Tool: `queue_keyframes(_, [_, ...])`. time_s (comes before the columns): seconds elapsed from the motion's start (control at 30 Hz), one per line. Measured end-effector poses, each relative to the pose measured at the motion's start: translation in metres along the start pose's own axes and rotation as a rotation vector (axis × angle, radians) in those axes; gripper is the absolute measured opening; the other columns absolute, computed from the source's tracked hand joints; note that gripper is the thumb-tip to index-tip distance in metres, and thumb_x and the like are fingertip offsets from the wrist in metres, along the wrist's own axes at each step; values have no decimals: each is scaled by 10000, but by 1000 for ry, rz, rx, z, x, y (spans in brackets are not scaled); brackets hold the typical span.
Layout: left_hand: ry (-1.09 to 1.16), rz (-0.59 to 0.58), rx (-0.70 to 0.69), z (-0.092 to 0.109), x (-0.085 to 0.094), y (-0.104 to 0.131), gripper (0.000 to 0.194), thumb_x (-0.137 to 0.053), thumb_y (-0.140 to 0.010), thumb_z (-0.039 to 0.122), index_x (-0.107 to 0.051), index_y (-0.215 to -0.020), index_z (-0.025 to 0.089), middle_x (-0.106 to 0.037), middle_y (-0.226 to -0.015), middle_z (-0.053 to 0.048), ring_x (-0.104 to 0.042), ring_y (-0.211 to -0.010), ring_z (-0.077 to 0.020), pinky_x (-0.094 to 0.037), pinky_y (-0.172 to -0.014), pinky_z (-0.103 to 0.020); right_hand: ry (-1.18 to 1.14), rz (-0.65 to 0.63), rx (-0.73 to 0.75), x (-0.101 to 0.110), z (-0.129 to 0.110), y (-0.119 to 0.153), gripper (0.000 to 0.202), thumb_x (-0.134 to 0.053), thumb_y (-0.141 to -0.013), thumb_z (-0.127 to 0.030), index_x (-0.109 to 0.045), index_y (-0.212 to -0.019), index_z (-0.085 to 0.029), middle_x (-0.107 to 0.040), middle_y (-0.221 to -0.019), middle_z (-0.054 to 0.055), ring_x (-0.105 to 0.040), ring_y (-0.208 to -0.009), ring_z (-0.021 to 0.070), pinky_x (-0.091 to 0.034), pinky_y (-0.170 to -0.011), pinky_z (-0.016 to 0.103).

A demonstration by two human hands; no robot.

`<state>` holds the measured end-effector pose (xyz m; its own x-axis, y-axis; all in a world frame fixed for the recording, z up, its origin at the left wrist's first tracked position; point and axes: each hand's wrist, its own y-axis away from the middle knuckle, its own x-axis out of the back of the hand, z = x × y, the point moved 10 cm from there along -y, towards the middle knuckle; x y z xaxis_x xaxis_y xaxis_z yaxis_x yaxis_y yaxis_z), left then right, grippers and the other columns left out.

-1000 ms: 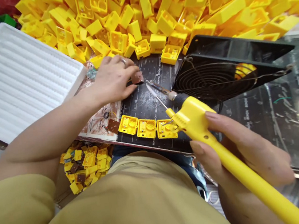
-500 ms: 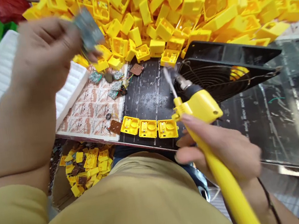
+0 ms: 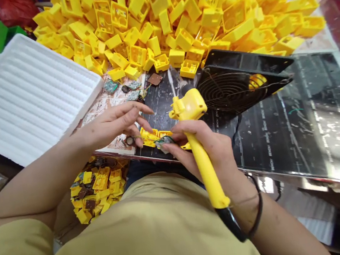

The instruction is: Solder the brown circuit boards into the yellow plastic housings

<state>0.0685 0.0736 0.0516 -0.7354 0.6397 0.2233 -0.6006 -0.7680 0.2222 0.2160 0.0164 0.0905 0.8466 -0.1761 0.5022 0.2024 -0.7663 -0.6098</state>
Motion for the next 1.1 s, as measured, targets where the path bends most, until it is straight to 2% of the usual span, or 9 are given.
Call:
queue_keyframes(0.17, [-504, 246, -401, 39, 7, 31, 322, -581, -942, 207, -546, -1262, 186, -653, -1204, -101, -717, -915, -150, -614, -733, -233, 192, -4, 119, -1, -9, 4, 276, -744, -863, -204, -583, -1085, -234, -701, -853, -31, -688, -690, 108, -575, -668, 192])
queue_keyframes(0.3, [-1125, 502, -804, 72, -32, 70, 305, -535, -926, 70, -586, -1210, 167, -668, -1120, -95, -704, -999, -183, -621, -837, -284, 242, 14, 135, -3, -12, 5, 265, -726, -869, -162, -584, -1085, -220, -701, -843, -26, -688, -681, 111, -571, -664, 198])
queue_keyframes(0.37, [-1181, 552, -924, 72, -44, 83, 278, -571, -921, 84, -604, -1178, 185, -688, -1061, -68, -709, -924, -162, -620, -818, -269, 262, 47, 120, 0, -12, 4, 261, -733, -865, -171, -587, -1074, -228, -693, -814, -31, -684, -657, 117, -571, -642, 210])
queue_keyframes(0.47, [-808, 588, -738, 56, -17, 75, 247, -630, -926, 178, -614, -1170, 208, -716, -1018, -45, -715, -881, -137, -611, -770, -235, 282, 122, 96, 9, -14, 5, 279, -751, -850, -177, -593, -1068, -249, -698, -806, -32, -687, -643, 132, -581, -631, 236])
queue_keyframes(0.6, [-76, 313, -201, -4, -4, 34, 428, -602, -950, 469, -653, -1228, 148, -767, -1028, -99, -745, -897, -178, -613, -796, -280, 258, 204, 140, 19, -27, 7, 303, -784, -822, -192, -595, -1051, -252, -719, -796, -39, -683, -611, 128, -579, -576, 229])
queue_keyframes(0.73, [219, 321, -172, -4, -16, 20, 393, -690, -886, 513, -778, -1069, 176, -745, -1209, -96, -664, -1202, -237, -496, -1079, -344, 169, 228, 110, 16, -31, 9, 330, -800, -816, -229, -579, -1061, -236, -717, -784, -37, -671, -584, 122, -594, -586, 231])
queue_keyframes(0.87, [705, 339, -169, -10, -34, 7, 321, -838, -742, 512, -805, -862, 217, -791, -977, -35, -720, -1029, -208, -540, -1000, -346, 128, 235, 115, 6, -32, 13, 371, -816, -804, -231, -563, -1075, -245, -700, -755, -52, -666, -565, 121, -588, -575, 213])
queue_keyframes(1.0, [760, 322, -90, -15, -29, 5, 380, -883, -651, 544, -790, -803, 208, -748, -794, -4, -700, -752, -134, -577, -786, -274, -5, 137, 64, 3, -14, 17, 525, -832, -790, -257, -532, -1221, -274, -745, -954, -11, -697, -639, 134, -592, -597, 230])
queue_keyframes(1.1, [401, 245, -64, -5, -8, 12, 356, -841, -711, 506, -786, -819, 171, -698, -671, -1, -620, -586, -96, -520, -609, -220, 13, -38, 65, -1, 8, 18, 632, -844, -775, -309, -494, -1300, -264, -688, -1242, 89, -715, -1020, 234, -613, -846, 364])
